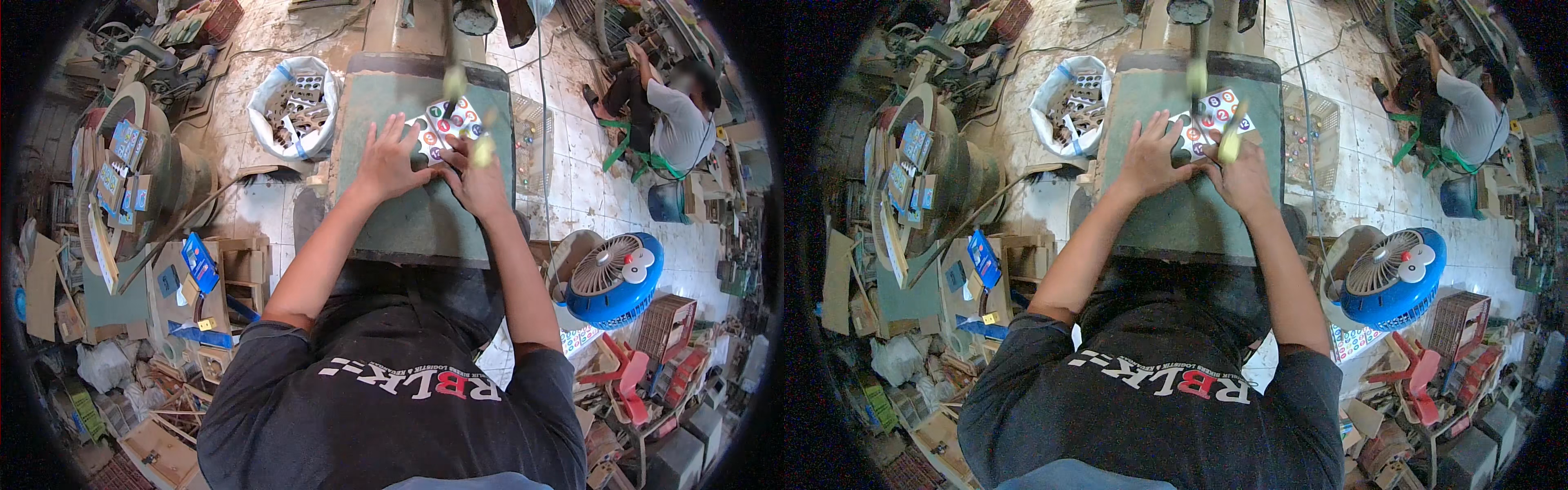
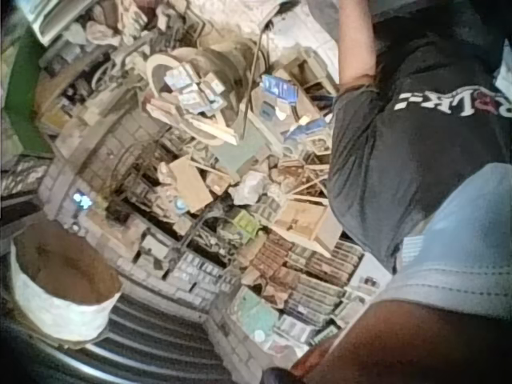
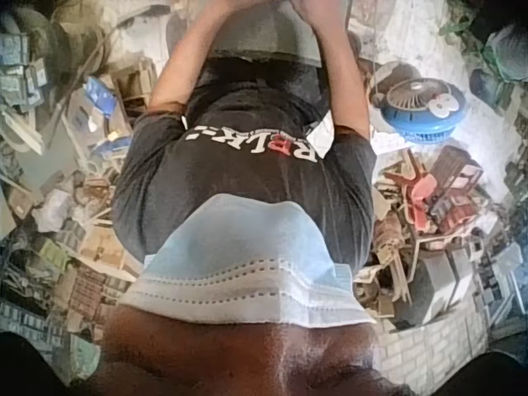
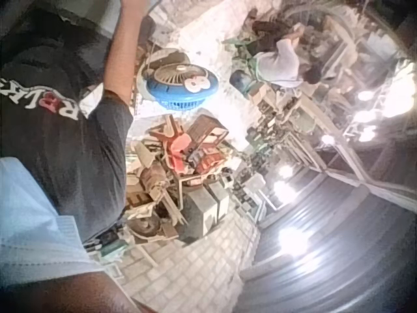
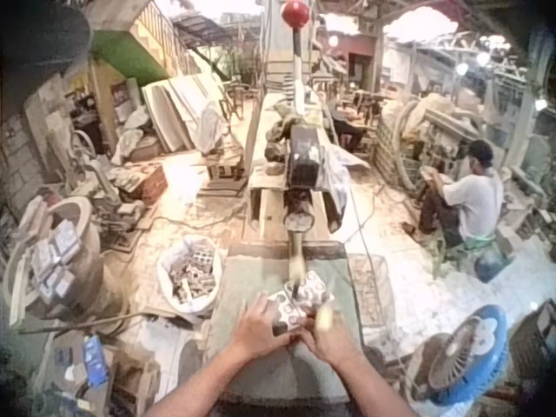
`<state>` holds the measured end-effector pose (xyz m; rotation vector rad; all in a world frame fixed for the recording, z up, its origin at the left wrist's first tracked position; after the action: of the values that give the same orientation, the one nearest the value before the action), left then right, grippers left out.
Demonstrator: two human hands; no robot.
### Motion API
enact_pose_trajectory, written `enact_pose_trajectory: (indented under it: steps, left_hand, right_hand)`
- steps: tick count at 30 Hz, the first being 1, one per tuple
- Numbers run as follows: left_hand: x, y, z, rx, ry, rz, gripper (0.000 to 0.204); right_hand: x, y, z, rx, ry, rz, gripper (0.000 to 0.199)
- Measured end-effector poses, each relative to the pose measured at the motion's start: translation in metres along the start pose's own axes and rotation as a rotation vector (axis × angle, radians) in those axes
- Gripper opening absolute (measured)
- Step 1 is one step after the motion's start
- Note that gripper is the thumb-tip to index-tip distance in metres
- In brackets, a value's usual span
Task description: The person cuts number puzzle pieces from wooden boards using a scroll saw machine.
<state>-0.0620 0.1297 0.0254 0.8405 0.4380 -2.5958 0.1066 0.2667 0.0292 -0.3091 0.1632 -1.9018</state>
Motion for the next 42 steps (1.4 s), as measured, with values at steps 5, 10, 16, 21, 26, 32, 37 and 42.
enact_pose_trajectory:
  steps: [5, 10, 16, 21, 26, 32, 37, 42]
  left_hand:
    - [0.007, -0.005, 0.005, 0.029, -0.007, -0.053, 0.097]
    - [0.012, -0.01, 0.008, 0.066, 0.003, -0.12, 0.097]
    - [0.021, -0.017, 0.009, 0.085, 0.018, -0.203, 0.095]
    - [0.026, -0.019, 0.013, 0.131, 0.021, -0.196, 0.096]
    - [-0.003, -0.007, 0.015, 0.155, -0.046, -0.014, 0.092]
    - [0.009, 0.0, 0.004, 0.105, 0.034, -0.053, 0.083]
    - [0.015, -0.008, 0.007, 0.181, 0.02, -0.089, 0.082]
    - [0.022, -0.016, 0.012, 0.233, 0.037, -0.129, 0.081]
  right_hand:
    - [0.008, 0.002, 0.0, 0.003, 0.054, -0.077, 0.034]
    - [0.011, 0.003, -0.002, -0.03, 0.058, -0.112, 0.034]
    - [0.018, 0.003, -0.003, -0.013, 0.07, -0.172, 0.036]
    - [0.02, 0.003, -0.002, -0.101, 0.054, -0.147, 0.038]
    - [0.005, -0.003, 0.015, -0.005, 0.193, -0.114, 0.052]
    - [-0.017, -0.005, -0.007, -0.003, 0.079, -0.063, 0.062]
    - [-0.006, -0.003, -0.002, 0.019, 0.099, -0.128, 0.061]
    - [0.005, 0.001, -0.002, 0.014, 0.138, -0.197, 0.064]
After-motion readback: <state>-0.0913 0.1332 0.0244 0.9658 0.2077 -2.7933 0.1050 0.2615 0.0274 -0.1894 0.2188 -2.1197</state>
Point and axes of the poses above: each hand's wrist, its own y-axis away from the middle knuckle, its own z-axis out of the back of the hand, x = y × z, the point moved 1 cm from there along -y, towards the middle knuckle, and after that the axes turned 15 degrees about y, right-handed, at the moved point
